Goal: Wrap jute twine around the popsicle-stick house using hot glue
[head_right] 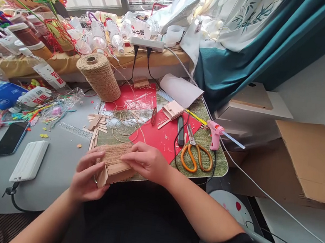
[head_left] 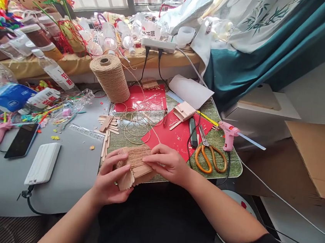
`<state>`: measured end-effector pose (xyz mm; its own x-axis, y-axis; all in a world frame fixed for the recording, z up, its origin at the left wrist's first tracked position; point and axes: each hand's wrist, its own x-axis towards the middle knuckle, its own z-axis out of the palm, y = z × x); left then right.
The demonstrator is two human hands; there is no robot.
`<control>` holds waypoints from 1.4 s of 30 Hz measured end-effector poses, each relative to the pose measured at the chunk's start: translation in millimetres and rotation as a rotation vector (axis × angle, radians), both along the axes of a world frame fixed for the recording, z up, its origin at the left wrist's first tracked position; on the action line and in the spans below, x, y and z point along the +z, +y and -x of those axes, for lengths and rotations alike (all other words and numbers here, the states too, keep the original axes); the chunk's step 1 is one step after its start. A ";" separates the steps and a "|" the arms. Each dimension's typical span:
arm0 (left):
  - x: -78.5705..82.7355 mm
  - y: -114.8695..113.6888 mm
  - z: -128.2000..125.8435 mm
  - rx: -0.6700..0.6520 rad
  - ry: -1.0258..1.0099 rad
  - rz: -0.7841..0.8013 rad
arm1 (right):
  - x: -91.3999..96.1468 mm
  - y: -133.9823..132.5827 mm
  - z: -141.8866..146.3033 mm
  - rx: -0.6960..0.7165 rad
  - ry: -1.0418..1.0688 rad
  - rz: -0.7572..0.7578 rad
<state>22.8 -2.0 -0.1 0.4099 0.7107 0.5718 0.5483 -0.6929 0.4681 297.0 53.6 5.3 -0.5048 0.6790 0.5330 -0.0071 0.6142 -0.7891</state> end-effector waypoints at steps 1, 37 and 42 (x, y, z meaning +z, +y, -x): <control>-8.5 -1.4 0.8 0.016 0.000 -0.024 | -1.1 -0.4 -1.1 0.002 0.002 -0.005; 42.9 -2.6 -24.2 0.178 0.371 0.209 | -23.5 -0.8 16.6 -0.094 -0.011 0.209; 40.5 -0.1 -23.9 0.131 0.563 0.228 | -27.0 -1.9 14.9 -0.095 -0.023 0.220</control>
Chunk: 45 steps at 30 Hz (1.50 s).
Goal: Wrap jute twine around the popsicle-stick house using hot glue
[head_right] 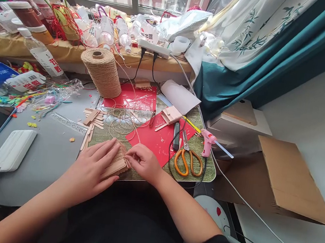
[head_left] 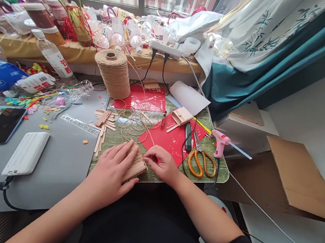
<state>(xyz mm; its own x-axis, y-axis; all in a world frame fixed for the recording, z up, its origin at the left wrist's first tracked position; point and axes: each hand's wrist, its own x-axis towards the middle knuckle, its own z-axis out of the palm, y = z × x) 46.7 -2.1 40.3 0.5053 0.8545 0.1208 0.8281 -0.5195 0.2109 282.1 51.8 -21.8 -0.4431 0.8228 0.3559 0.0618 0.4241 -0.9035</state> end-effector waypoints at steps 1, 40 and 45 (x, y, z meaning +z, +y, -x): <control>0.6 -0.1 -1.1 -0.011 0.032 -0.002 | -0.8 0.0 -0.6 0.006 0.000 0.000; 18.1 22.3 -16.1 -0.094 -0.079 0.006 | -19.8 -12.4 -5.5 0.002 0.073 -0.046; 18.9 17.4 -9.2 0.028 -0.067 0.045 | -24.6 -11.6 -5.2 0.011 0.066 -0.058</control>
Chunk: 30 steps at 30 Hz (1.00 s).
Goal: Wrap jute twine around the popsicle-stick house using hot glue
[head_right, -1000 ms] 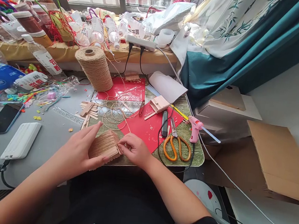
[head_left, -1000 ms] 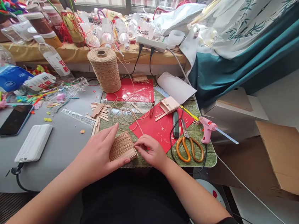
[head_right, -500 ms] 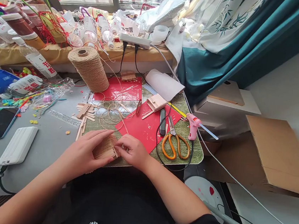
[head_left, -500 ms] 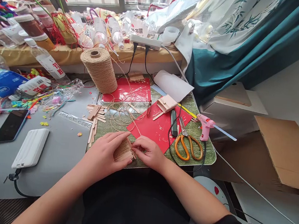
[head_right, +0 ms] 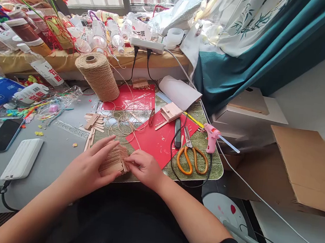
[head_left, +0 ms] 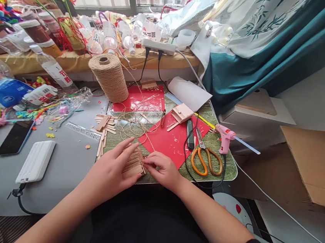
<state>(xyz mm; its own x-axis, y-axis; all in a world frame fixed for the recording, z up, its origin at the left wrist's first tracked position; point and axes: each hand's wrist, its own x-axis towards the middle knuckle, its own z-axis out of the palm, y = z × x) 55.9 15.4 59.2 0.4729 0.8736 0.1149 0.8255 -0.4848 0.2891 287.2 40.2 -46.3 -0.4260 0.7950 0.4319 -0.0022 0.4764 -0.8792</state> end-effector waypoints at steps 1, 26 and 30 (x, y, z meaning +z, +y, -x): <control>-1.2 -0.4 1.7 0.045 0.010 -0.004 | -1.1 0.3 0.0 -0.001 0.000 0.002; -8.7 2.6 11.5 0.024 -0.008 0.084 | -3.6 -0.9 2.4 -0.022 0.053 0.008; -8.1 -1.8 16.0 0.041 -0.095 0.120 | 7.4 -2.1 3.1 -0.033 0.096 0.056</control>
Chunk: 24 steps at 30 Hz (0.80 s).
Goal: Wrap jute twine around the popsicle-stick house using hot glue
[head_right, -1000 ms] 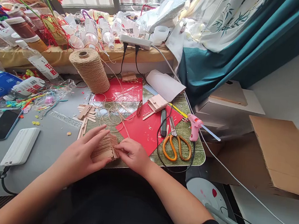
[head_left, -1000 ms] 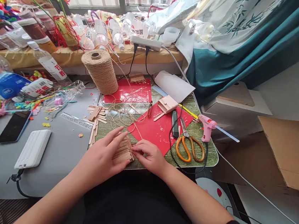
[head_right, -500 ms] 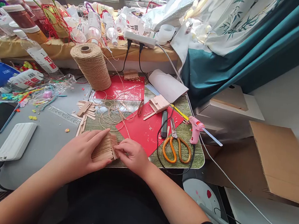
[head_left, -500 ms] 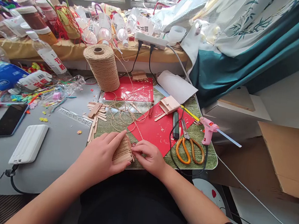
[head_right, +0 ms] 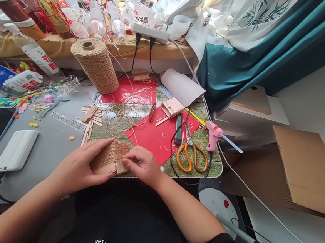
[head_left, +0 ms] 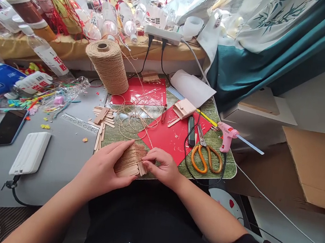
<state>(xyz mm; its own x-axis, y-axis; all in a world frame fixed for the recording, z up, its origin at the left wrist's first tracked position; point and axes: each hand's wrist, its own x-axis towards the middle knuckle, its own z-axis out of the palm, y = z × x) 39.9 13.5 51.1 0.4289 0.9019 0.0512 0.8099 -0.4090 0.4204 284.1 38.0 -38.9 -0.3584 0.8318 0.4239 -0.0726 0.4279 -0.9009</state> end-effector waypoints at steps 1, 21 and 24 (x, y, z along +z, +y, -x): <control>-0.1 -1.0 0.7 0.006 -0.024 0.011 | 3.0 -0.1 0.2 -0.005 0.007 0.004; -39.7 -7.6 3.1 0.068 -0.410 -0.051 | 35.5 5.2 11.6 -0.070 -0.052 0.082; -39.9 -7.1 0.8 0.092 -0.443 -0.028 | 34.4 4.6 13.5 -0.082 -0.051 0.089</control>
